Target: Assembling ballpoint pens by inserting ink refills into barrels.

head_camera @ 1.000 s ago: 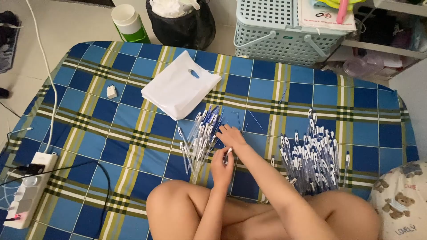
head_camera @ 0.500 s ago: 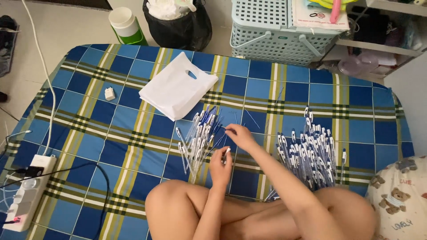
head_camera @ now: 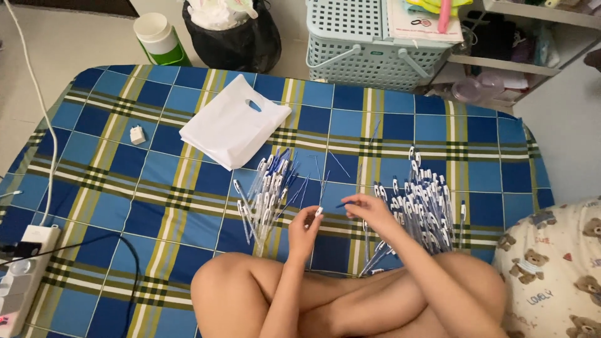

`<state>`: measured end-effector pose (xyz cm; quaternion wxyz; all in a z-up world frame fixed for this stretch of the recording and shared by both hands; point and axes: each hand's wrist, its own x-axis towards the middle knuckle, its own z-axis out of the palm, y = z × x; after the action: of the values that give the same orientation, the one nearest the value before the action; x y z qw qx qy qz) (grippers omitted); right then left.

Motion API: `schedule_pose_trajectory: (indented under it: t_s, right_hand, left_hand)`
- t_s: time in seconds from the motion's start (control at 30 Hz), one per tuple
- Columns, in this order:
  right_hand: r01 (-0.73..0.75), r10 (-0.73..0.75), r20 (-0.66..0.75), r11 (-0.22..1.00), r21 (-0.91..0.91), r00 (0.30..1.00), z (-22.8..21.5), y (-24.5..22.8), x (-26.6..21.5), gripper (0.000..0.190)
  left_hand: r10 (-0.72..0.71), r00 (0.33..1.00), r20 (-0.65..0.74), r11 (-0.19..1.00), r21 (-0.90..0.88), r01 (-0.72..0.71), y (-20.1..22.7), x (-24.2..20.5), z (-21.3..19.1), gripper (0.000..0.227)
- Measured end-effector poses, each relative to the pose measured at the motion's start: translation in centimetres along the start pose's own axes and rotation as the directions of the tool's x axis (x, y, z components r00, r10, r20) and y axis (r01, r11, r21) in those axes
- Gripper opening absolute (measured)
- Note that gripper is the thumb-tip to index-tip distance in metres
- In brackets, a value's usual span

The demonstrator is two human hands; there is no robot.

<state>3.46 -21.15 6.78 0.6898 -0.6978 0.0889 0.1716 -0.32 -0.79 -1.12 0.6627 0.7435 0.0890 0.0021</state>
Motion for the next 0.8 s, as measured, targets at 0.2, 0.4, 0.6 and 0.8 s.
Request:
schedule_pose_trajectory:
  t_s: [0.2,0.4,0.6,0.8]
  right_hand:
    - [0.003,-0.005,-0.078,1.0,-0.02,0.997,1.2,1.3,0.2,0.025]
    - [0.026,-0.016,-0.098,0.995,0.095,0.995,1.7,4.0,1.8,0.026]
    - [0.015,-0.002,-0.113,0.993,0.117,0.994,2.2,3.6,1.6,0.026]
    - [0.026,-0.016,-0.109,0.995,0.092,0.994,2.8,1.7,0.5,0.026]
  left_hand:
    - [0.055,0.996,0.065,0.998,0.038,-0.057,1.3,-0.7,0.0,0.02]
    - [0.066,0.99,0.126,0.998,-0.001,-0.066,0.7,-0.6,0.2,0.026]
    - [0.028,0.978,0.206,0.991,-0.132,0.0,-2.0,-0.1,0.8,0.031]
    - [0.058,0.974,0.22,0.991,-0.132,-0.029,-3.6,0.5,1.1,0.035]
